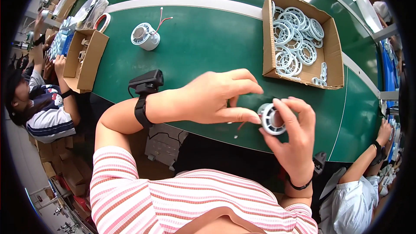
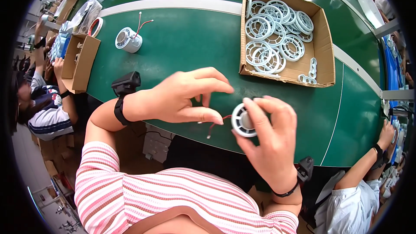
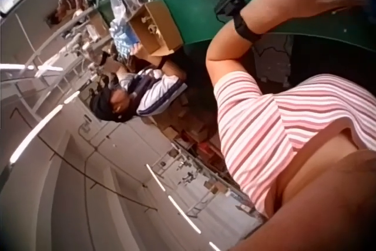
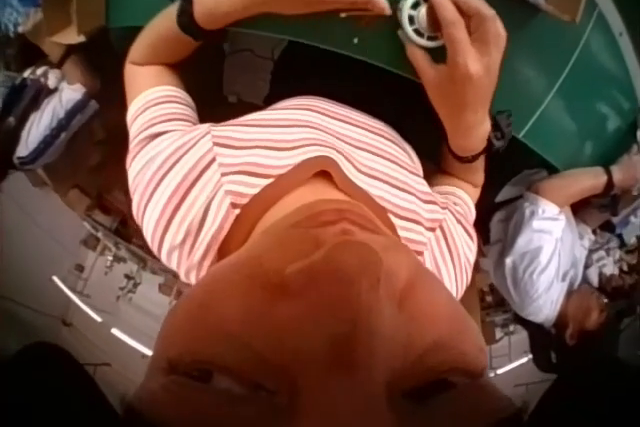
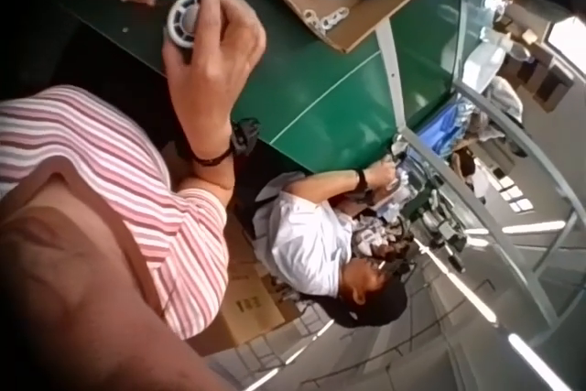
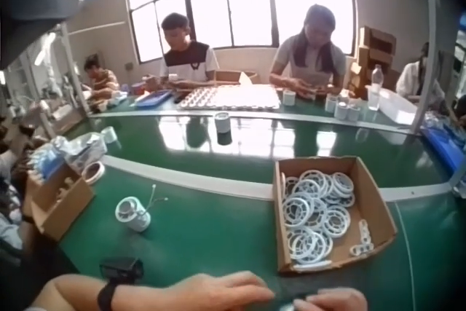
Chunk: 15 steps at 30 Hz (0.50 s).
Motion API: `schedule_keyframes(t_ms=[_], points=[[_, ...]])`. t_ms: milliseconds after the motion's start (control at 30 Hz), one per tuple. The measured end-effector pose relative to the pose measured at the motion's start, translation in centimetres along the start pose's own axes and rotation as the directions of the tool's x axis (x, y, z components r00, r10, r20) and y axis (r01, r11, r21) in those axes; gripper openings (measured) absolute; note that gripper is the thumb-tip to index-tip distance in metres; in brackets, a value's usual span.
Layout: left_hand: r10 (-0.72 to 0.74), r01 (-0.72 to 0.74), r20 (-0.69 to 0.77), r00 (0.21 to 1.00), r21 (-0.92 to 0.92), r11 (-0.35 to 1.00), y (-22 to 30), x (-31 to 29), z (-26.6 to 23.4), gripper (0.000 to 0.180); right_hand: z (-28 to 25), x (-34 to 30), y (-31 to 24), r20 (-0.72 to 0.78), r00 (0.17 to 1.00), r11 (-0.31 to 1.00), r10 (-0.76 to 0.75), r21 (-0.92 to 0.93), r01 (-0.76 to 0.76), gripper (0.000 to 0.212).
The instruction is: Assembling white plastic rings into circular black electronic component bases on a factory production line.
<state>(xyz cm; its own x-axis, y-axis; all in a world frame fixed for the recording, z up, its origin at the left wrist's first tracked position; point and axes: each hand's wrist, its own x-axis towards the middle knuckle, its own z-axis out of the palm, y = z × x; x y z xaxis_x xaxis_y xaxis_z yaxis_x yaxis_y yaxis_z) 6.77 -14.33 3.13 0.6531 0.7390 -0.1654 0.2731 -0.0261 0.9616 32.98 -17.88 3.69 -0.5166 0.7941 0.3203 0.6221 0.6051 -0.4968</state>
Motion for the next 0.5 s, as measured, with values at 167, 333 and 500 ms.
schedule_keyframes(t_ms=[167, 333, 500], points=[[0.546, 0.515, -0.468, 0.695, 0.854, 0.077, -0.7, -3.9, -6.1, 0.047, -4.5, -2.7, 5.6, -0.203, 0.959, 0.911, 0.198, -0.324, -0.256, 0.059], [0.259, 0.635, -0.727, 0.636, 0.684, 0.359, -2.3, -6.7, -9.7, 0.048, -7.7, -2.4, 7.9, -0.415, 0.896, 0.768, 0.159, -0.519, -0.376, 0.044], [0.292, 0.205, -0.365, 0.884, 0.864, 0.46, -0.2, -3.4, -4.3, 0.037, -7.1, 5.1, 7.2, -0.169, 0.983, 0.958, 0.074, -0.26, -0.117, 0.023]])
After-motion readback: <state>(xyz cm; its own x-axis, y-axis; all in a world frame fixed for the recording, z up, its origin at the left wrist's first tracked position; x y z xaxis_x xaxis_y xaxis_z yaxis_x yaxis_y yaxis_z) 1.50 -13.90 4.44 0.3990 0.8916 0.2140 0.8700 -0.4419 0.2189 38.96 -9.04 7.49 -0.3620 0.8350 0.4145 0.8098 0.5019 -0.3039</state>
